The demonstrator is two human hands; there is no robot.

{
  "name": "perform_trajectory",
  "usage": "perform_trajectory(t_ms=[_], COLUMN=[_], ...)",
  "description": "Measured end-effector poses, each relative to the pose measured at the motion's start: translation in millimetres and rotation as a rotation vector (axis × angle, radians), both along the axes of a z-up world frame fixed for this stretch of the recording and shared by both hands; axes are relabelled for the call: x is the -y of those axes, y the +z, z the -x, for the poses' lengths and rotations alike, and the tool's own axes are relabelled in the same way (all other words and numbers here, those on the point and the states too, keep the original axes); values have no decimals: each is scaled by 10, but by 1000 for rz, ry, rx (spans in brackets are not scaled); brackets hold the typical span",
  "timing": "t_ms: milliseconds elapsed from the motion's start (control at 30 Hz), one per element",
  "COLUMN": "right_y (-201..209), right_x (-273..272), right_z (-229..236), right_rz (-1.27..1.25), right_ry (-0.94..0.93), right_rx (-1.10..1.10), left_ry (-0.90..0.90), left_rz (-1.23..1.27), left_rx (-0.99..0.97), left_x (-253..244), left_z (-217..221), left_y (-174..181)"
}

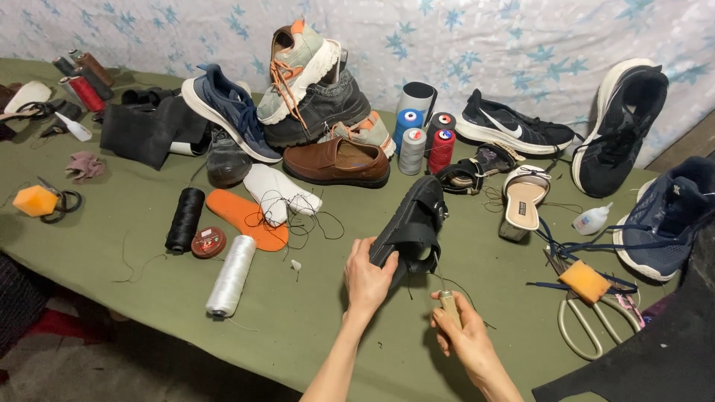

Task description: The person cleans the insole of a white sandal with a sponge, then picks up a black slide sandal. Using a stitching awl, the person repeatedly pierces the strap of the black sandal to create holes for sewing.

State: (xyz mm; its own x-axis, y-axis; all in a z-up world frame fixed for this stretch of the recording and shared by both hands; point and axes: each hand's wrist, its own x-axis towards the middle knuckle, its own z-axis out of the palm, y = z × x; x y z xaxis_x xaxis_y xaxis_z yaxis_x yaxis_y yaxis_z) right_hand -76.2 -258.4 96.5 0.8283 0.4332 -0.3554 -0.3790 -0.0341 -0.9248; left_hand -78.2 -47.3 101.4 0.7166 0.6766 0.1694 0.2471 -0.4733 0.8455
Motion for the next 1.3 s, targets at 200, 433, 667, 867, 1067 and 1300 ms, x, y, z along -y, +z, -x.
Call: perform_trajectory(t_ms=[200,433,667,867,1067,1300], right_y=[59,130,47,19,15,46], right_x=[-12,-65,-45,-21,-46,-9], right_z=[71,131,124,110,116,119], right_rz=[109,181,200,200,230,239], right_ry=[92,115,161,168,205,240], right_rx=[10,-10,35,34,51,66], left_ry=[99,106,57,80,58,17], left_rz=[-213,-296,-158,369,627,588], left_rx=[176,299,172,-162,-233,-264], left_x=[43,27,-130,-186,-159,-133], left_z=[-31,21,-44,25,106,106], left_y=[-356,-313,-425,-16,256,301])
